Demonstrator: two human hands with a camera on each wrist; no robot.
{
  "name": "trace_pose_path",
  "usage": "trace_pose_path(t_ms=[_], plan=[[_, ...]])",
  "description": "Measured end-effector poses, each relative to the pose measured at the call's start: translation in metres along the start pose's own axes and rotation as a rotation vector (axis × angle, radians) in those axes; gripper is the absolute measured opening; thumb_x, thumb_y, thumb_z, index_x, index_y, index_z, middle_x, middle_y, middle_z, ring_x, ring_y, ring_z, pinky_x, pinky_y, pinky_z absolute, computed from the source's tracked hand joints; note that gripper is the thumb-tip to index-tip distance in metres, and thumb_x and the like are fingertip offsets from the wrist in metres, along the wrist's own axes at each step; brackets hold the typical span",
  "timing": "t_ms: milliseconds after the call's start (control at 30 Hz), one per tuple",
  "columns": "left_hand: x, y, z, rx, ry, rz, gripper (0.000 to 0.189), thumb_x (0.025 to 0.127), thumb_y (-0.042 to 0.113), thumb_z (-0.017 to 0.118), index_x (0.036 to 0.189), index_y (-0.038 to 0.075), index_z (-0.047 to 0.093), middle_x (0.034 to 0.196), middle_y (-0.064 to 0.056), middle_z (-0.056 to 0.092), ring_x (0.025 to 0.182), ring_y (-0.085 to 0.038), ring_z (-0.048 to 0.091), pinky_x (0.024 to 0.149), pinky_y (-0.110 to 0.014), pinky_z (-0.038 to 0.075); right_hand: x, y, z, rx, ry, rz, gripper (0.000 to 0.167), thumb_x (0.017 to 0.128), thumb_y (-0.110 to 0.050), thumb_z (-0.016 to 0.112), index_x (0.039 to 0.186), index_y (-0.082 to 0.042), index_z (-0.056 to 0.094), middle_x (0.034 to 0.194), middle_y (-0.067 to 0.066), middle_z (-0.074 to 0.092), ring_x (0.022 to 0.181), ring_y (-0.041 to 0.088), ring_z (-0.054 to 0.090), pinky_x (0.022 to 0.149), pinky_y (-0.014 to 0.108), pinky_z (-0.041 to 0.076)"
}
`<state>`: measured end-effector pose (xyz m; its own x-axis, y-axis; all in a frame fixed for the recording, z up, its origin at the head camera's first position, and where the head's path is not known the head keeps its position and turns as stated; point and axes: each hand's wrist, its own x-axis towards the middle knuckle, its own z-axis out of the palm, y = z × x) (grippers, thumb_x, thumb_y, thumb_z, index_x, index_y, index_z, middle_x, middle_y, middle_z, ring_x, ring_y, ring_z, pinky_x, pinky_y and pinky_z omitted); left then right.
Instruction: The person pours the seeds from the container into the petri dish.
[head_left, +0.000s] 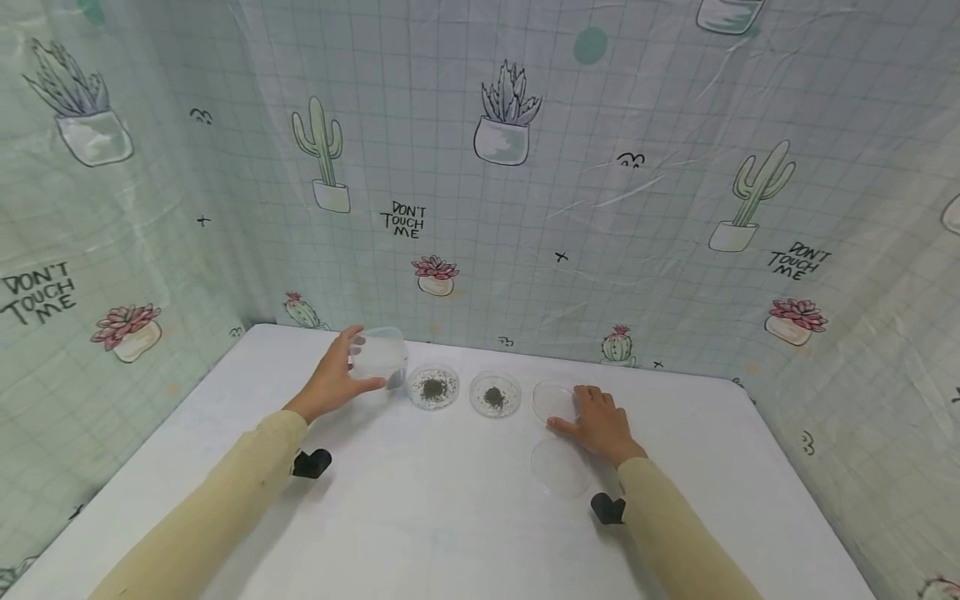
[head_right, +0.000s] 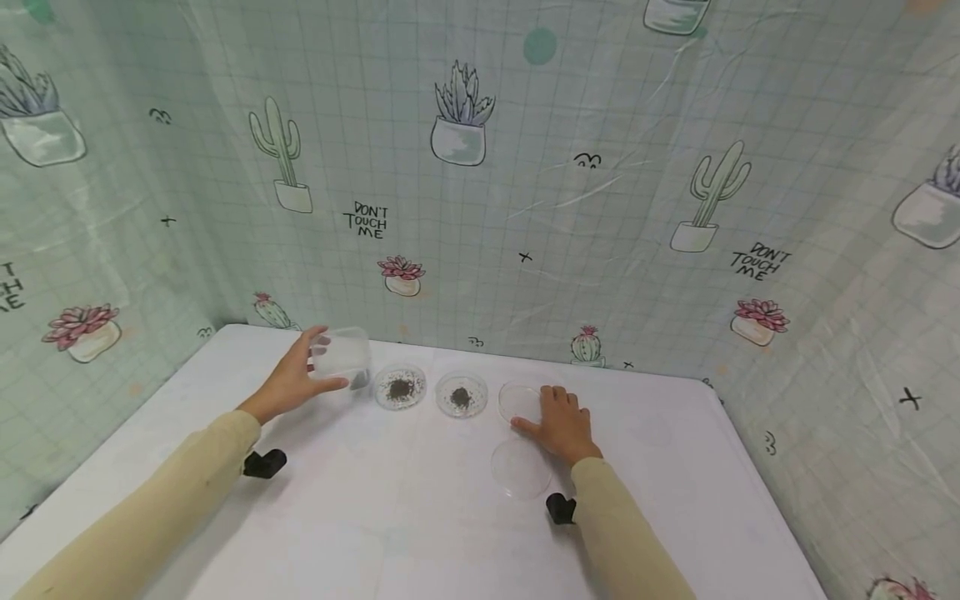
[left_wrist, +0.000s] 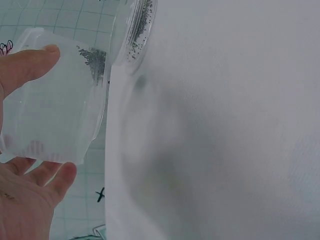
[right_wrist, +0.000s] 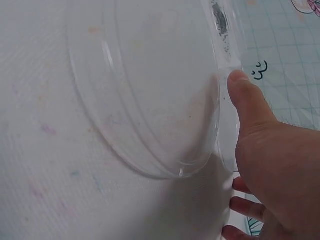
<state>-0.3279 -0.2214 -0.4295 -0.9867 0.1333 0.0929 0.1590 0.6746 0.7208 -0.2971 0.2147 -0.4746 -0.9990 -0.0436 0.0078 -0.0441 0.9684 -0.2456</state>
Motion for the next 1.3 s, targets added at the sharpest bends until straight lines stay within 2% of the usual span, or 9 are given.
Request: trace_pose_path(t_ms=[300,633,1100,1300], plan=[[0.004,0.007,0.003,-0.005,0.007,0.035,0.105,0.079,0.028,0.080,0.155,0.012,0.009,0.152,-0.023,0.029,0.138,-0.042,0.034,0.109,-0.057,0.039,0.003,0.002,-0.004,0.015,-0.007,-0.021,0.086,0.081,-0.061,0.066,0.138,-0.002,0.041,0.139,0.023,0.045,0.126,0.043,0.042,0.097,0.067,0.039],[0.006,0.019,0.012,-0.022,-0.002,0.052,0.104,0.078,0.027,0.080,0.154,0.015,0.010,0.153,-0.021,0.029,0.138,-0.041,0.035,0.109,-0.056,0.039,0.004,0.001,-0.002,0.006,-0.026,0.007,0.088,0.080,-0.062,0.067,0.138,-0.002,0.040,0.140,0.022,0.044,0.127,0.042,0.041,0.099,0.066,0.039],[0.012,0.039,0.024,-0.061,-0.022,0.141,0.102,0.078,0.023,0.081,0.154,0.012,0.013,0.152,-0.020,0.031,0.139,-0.039,0.034,0.111,-0.053,0.039,0.003,0.003,-0.003,0.021,-0.037,-0.013,0.090,0.080,-0.064,0.066,0.138,0.000,0.040,0.140,0.023,0.044,0.127,0.043,0.041,0.098,0.067,0.038],[0.014,0.046,0.028,-0.075,-0.027,0.154,0.104,0.077,0.021,0.082,0.154,0.015,0.014,0.152,-0.018,0.032,0.140,-0.037,0.033,0.112,-0.052,0.038,0.004,0.002,-0.004,0.022,-0.048,-0.004,0.089,0.080,-0.063,0.065,0.138,-0.001,0.039,0.142,0.022,0.042,0.128,0.042,0.040,0.099,0.067,0.037]])
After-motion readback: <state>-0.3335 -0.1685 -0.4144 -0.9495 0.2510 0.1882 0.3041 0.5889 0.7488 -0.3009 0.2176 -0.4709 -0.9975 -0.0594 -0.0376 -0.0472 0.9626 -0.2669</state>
